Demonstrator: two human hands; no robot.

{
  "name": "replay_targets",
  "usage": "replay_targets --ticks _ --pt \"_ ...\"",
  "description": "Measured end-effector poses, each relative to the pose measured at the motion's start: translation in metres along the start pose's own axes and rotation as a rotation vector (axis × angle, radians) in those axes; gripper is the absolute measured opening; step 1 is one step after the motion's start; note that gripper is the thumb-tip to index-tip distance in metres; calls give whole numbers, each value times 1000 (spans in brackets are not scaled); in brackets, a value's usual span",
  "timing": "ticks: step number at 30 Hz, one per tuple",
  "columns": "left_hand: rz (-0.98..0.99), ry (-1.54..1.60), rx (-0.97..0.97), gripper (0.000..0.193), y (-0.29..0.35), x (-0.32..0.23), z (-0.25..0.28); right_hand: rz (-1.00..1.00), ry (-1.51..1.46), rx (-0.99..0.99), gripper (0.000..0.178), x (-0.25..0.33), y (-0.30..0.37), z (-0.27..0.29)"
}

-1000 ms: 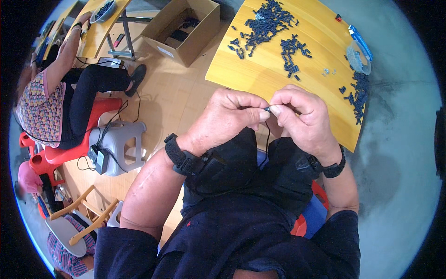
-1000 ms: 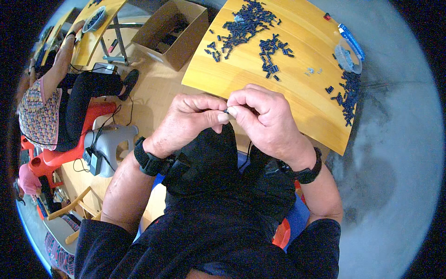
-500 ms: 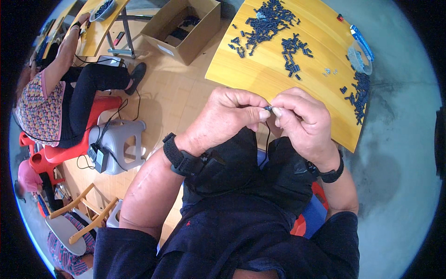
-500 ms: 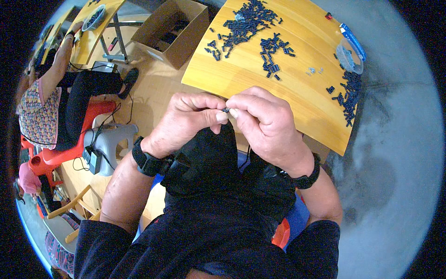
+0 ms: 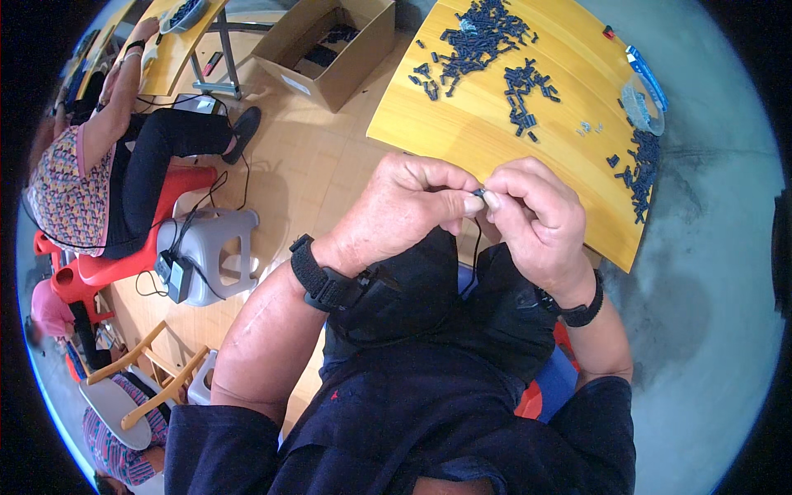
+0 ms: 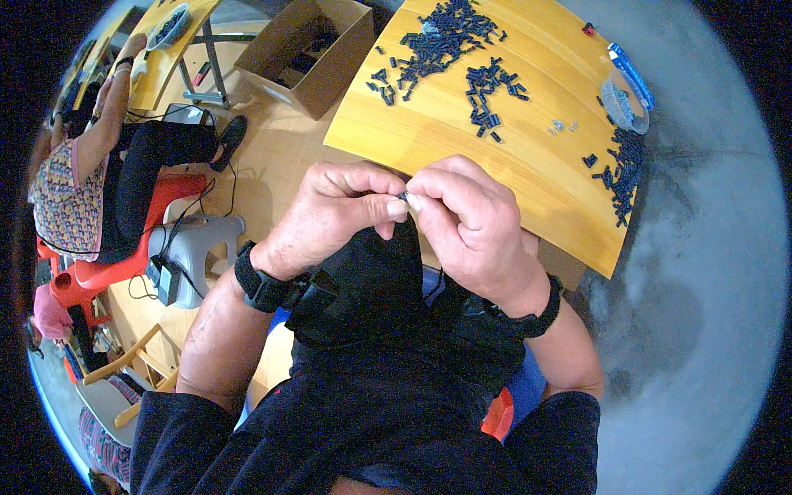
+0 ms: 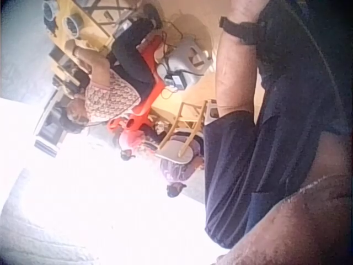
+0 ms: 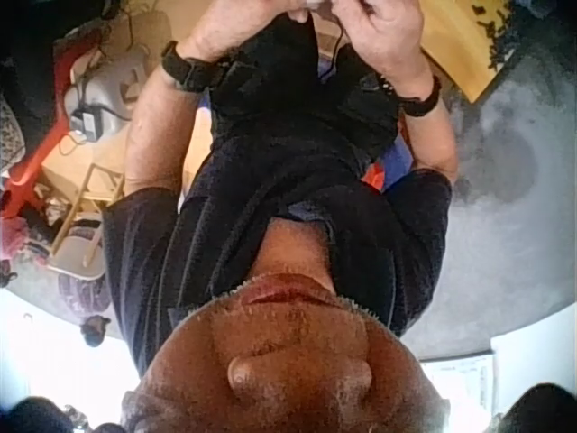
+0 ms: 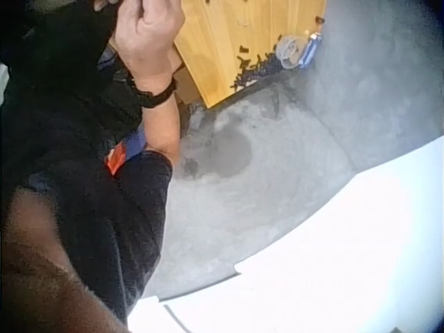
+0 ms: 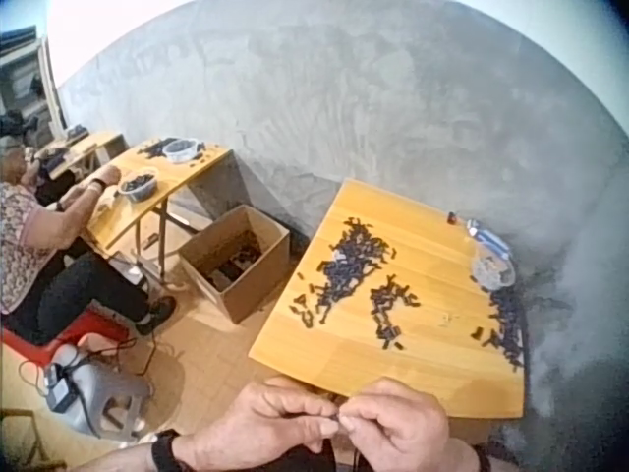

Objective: Assembling small blue plastic and silver metal components at a workshop table.

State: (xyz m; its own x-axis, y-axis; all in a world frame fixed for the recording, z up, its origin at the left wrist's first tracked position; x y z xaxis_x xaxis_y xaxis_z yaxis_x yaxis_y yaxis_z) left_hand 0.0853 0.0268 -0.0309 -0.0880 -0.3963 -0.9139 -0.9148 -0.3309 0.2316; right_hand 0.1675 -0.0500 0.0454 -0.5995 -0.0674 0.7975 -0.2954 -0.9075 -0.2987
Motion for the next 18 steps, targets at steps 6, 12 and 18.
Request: replay_targets --ticks 6,12,18 --pt "5 46 -2 11 1 0 -1 -54 -79 -33 6 -5 5 0" --pt "-10 50 -6 11 0 4 -1 83 30 -24 10 7 2 0" --pt "0 95 -10 9 2 3 -3 197 163 -17 15 15 5 -5"
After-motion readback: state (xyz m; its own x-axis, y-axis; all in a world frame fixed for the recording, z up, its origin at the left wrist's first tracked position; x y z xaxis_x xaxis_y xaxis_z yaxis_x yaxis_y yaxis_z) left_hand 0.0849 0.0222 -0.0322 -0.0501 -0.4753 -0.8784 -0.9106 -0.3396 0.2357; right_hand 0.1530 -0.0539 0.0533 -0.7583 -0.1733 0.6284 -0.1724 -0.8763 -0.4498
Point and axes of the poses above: each hand's wrist, its own y-axis away from the middle knuckle, its own z-axis out of the back of the hand, x = y × z, the point moved 9 cm from there along -y, towards the middle knuckle, and after that the axes turned 2 degrees about y, right-handed, at the moved point
